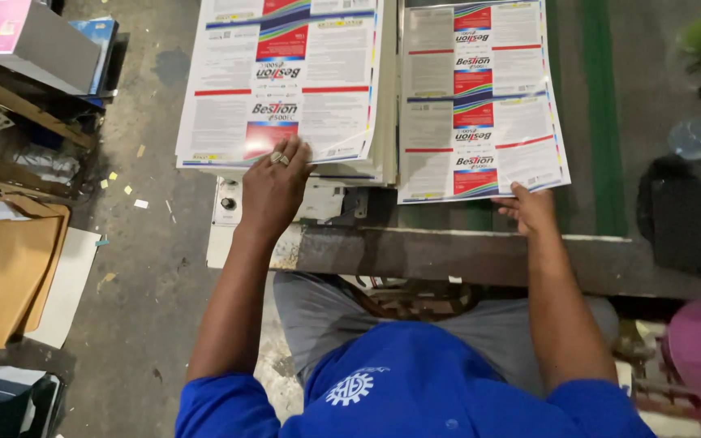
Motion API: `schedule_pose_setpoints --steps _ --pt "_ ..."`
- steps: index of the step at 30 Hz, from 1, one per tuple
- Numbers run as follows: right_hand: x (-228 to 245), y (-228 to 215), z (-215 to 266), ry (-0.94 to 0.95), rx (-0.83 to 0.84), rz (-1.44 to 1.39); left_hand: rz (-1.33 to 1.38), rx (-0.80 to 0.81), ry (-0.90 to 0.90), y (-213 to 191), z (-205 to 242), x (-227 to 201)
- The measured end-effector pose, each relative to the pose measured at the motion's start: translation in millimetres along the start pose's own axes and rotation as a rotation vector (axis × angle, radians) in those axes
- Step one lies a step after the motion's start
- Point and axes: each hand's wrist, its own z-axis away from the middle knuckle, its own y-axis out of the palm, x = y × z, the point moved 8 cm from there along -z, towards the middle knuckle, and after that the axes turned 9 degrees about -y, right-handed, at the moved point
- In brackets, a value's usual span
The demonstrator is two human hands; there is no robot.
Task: The person sits at a workbench and repeatedly picks up printed sheets from a pile on the left, then places them onto a growing stack on the right. The hands handle the papers directly, aligning them as they are moved.
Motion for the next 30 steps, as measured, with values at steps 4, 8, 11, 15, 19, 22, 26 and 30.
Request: schedule_pose_setpoints --steps 4,8,11,15,19,22,26,30 --pt "-0.5 10.9 -85.7 -0.027 0.012 0.061 0.013 -0.01 -0.005 -0.1 -3.8 4.7" --pt "15.0 28.0 -152.1 -0.037 0.027 0.021 0.027 -0.016 -0.009 -1.0 -3.9 5.4" --pt "13.2 35.7 -159.1 0.011 0.023 -0.084 0.078 -0.055 -0.046 -2.3 -1.8 8.0" --pt "-3.5 53.7 -94.7 0.025 -0.005 -0.117 0.154 -0.126 -0.075 -12.0 -4.8 5.8" --pt "19.8 127.9 31.4 -0.026 0.266 -0.028 0.338 -0.242 0.034 -26.1 -3.8 -42.6" --pt "84.6 183.8 136.2 -0.081 0.352 -0.104 0.403 -0.312 0.229 -31.6 13.6 -113.9" --pt "101.7 204.2 187.3 -0.263 0.51 -0.433 0.45 -0.114 0.29 -19.1 28.4 -171.1" --pt "96.2 150.6 181.3 -0.222 0.124 -0.421 0.414 0.077 0.344 -13.0 31.5 -184.7"
